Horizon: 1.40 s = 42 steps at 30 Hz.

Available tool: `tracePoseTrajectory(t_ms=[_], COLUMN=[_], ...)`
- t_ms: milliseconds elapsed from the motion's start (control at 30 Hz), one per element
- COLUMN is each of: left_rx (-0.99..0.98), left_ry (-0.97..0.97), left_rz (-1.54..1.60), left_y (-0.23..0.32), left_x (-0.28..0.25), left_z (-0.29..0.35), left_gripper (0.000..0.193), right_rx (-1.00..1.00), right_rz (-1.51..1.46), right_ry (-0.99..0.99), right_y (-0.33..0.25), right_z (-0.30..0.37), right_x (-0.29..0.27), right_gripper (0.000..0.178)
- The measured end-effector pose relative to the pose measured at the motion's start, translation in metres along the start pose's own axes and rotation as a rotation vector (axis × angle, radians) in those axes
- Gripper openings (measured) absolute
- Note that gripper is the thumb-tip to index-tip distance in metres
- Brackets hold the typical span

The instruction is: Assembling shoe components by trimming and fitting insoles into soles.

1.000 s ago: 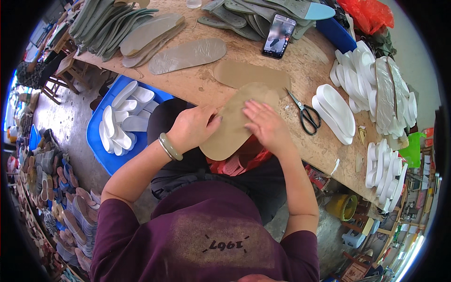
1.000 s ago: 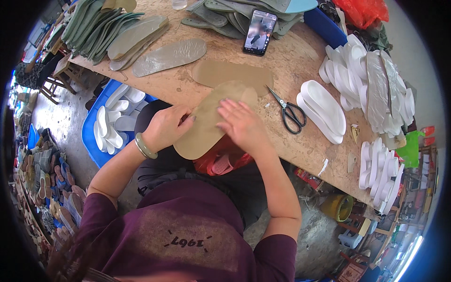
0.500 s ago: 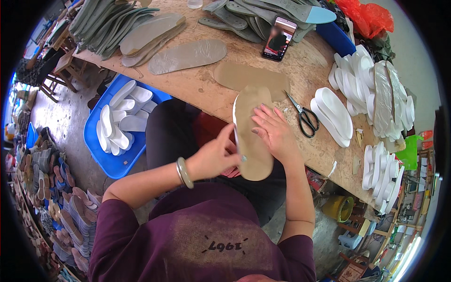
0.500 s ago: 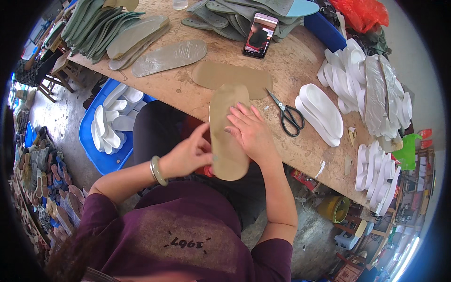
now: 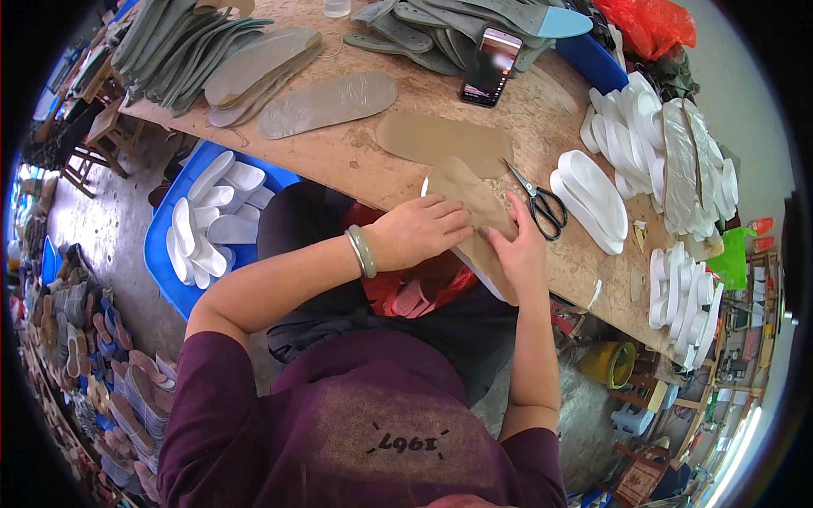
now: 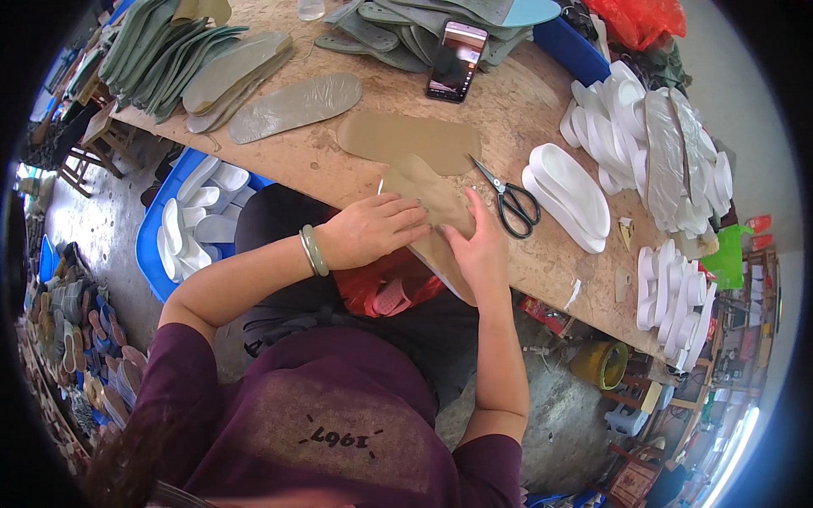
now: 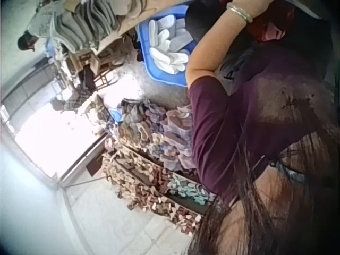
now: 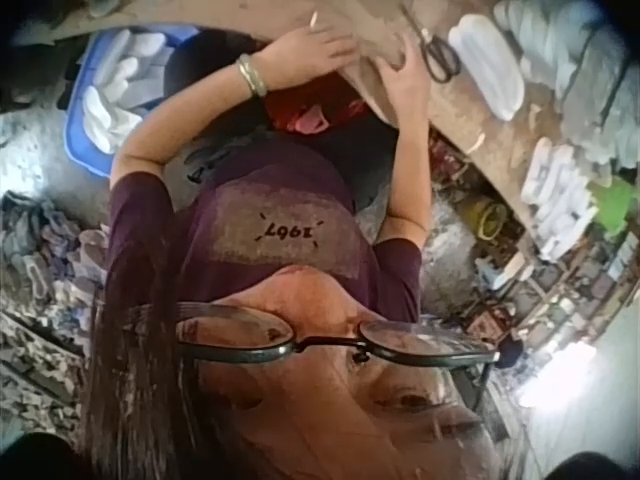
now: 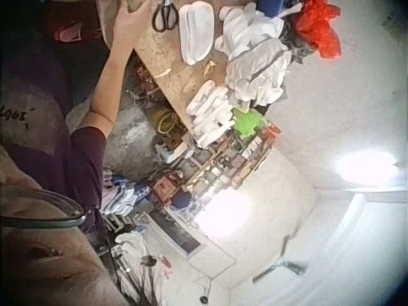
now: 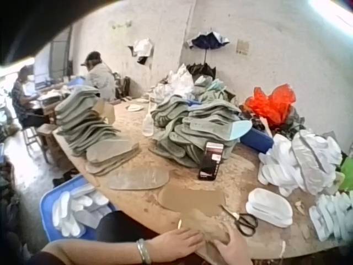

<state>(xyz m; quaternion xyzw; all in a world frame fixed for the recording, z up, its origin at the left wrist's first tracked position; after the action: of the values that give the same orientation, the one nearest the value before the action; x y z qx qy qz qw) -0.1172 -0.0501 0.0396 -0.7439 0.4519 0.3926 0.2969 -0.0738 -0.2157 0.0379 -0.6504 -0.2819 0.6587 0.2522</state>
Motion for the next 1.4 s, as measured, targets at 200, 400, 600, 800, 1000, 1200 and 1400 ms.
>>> tracePoseTrajectory(t_ms=[200,400,600,800,1000,1200,1400], left_rx=[-0.210,-0.368,-0.376,-0.394,-0.401,-0.381,-0.401], left_ry=[0.018,-0.013,-0.004,0.012,0.040,0.056,0.066], left_rz=[-0.034,-0.100,-0.113,-0.096,-0.069,-0.086,-0.079], left_y=[0.022,0.010,0.011,0.011,0.010,0.013,0.013], left_x=[-0.008,-0.008,-0.006,-0.006,-0.006,-0.003,-0.004], left_z=[0.009,0.008,0.012,0.014,0.015,0.017,0.018], left_gripper=[0.038,0.042,0.042,0.043,0.043,0.042,0.042], right_rx=[-0.135,-0.142,-0.102,0.000,-0.179,0.001,-0.004], right_rz=[-0.068,-0.055,0.014,0.007,-0.022,-0.009,0.027], right_ry=[-0.243,-0.417,-0.436,-0.424,-0.352,-0.531,-0.432], right_y=[-0.016,-0.030,-0.036,-0.035,-0.046,-0.047,-0.045], right_z=[-0.038,-0.057,-0.061,-0.063,-0.061,-0.068,-0.068], right_x=[0.017,0.030,0.047,0.050,0.050,0.059,0.062], right_gripper=[0.060,0.064,0.063,0.057,0.055,0.054,0.053])
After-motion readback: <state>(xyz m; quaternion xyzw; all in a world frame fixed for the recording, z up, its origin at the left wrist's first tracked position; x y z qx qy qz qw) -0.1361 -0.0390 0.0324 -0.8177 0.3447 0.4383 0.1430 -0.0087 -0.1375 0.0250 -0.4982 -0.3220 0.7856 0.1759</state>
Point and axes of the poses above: each hand's wrist, its own z-axis away from the middle knuckle, its own x-axis out of the palm, y = z × x, the point moved 7 cm from there along -z, towards the middle knuckle, and after that the axes turned 9 degrees about x, right-handed, at the moved point
